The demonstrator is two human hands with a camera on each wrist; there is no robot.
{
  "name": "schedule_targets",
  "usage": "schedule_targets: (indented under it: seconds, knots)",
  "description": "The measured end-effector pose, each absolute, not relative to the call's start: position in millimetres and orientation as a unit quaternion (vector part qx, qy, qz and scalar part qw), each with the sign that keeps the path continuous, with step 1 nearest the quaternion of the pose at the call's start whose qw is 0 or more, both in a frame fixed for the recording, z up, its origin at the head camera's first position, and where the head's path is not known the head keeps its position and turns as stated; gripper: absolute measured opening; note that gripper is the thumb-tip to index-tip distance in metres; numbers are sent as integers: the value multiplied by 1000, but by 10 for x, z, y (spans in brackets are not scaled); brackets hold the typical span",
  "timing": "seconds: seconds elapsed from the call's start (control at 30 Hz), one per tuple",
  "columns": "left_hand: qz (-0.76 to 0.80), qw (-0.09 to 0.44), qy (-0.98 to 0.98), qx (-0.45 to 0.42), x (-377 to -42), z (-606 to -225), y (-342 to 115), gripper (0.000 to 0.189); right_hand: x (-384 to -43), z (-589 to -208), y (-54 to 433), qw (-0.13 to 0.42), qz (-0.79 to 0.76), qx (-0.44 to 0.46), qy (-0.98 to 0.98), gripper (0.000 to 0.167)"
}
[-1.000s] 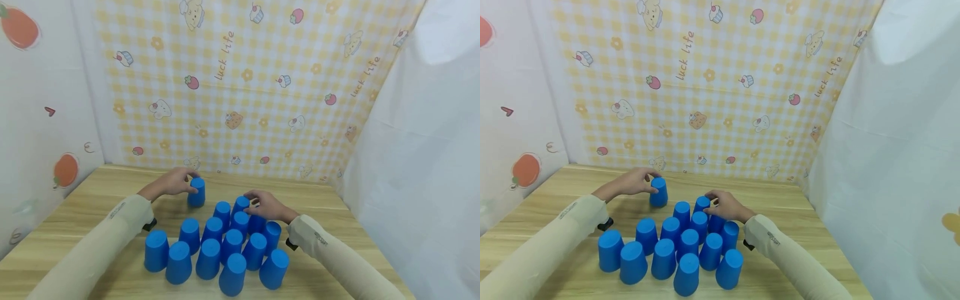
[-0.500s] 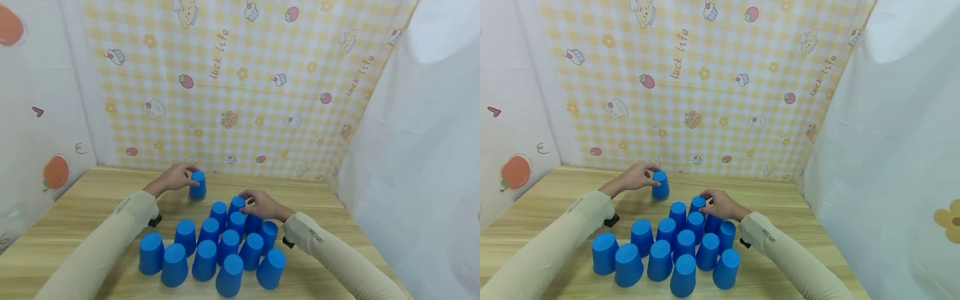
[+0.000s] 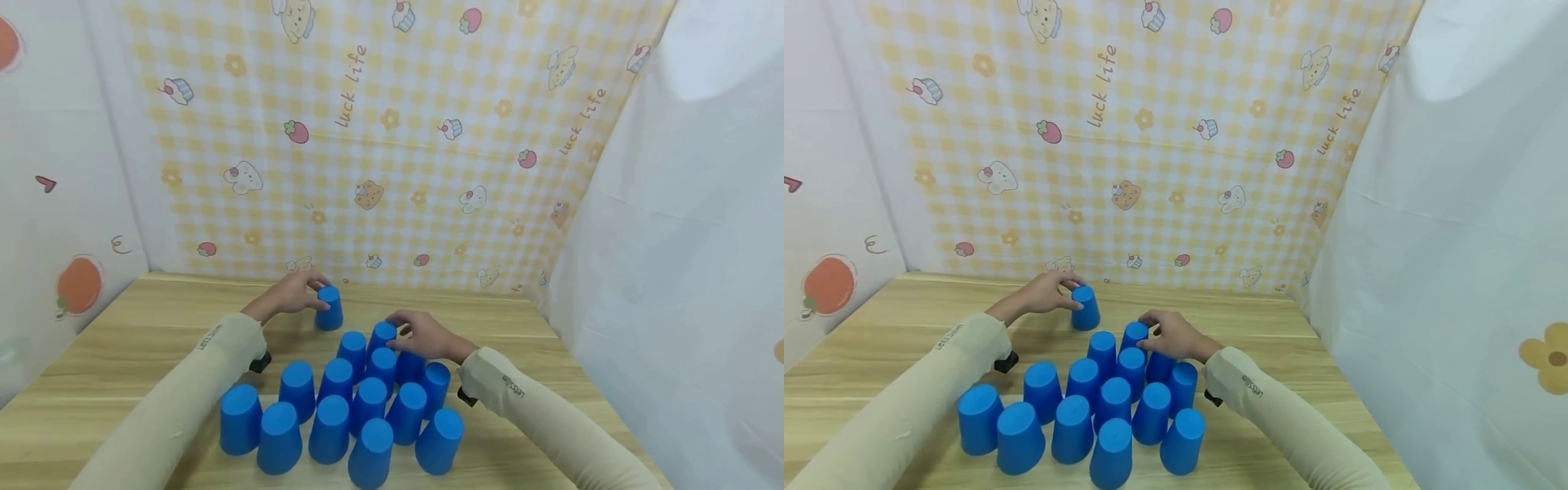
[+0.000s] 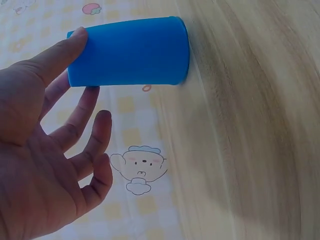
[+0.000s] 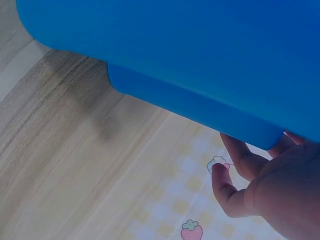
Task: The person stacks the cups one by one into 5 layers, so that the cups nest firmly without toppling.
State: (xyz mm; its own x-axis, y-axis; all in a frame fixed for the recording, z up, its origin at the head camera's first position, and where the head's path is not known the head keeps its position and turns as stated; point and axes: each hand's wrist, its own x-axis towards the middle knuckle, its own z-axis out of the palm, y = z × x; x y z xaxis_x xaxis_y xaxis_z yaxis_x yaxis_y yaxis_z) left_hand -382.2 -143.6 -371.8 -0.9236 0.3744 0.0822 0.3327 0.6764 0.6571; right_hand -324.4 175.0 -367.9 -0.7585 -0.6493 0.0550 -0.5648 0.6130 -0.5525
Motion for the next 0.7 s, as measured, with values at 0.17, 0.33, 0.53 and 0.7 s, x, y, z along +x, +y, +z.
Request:
schedule_targets:
  seconds: [0.17, 0.33, 0.53, 0.7]
  knots:
    - [346, 37, 917, 196, -3847, -3727, -1420, 51, -3250, -3677, 1749, 74, -276, -341, 896, 41]
    - [342, 41, 919, 191, -3855, -3713, -1390, 51, -3241, -3669, 1748, 77, -289, -343, 890, 40]
    - [345, 49, 920, 180, -3861, -3708, -1356, 50, -3242, -3676, 1750, 81, -292, -339, 891, 39]
    - [344, 50, 921, 176, -3881, -3717, -1341, 51, -3242, -3677, 1747, 85, -293, -334, 892, 39]
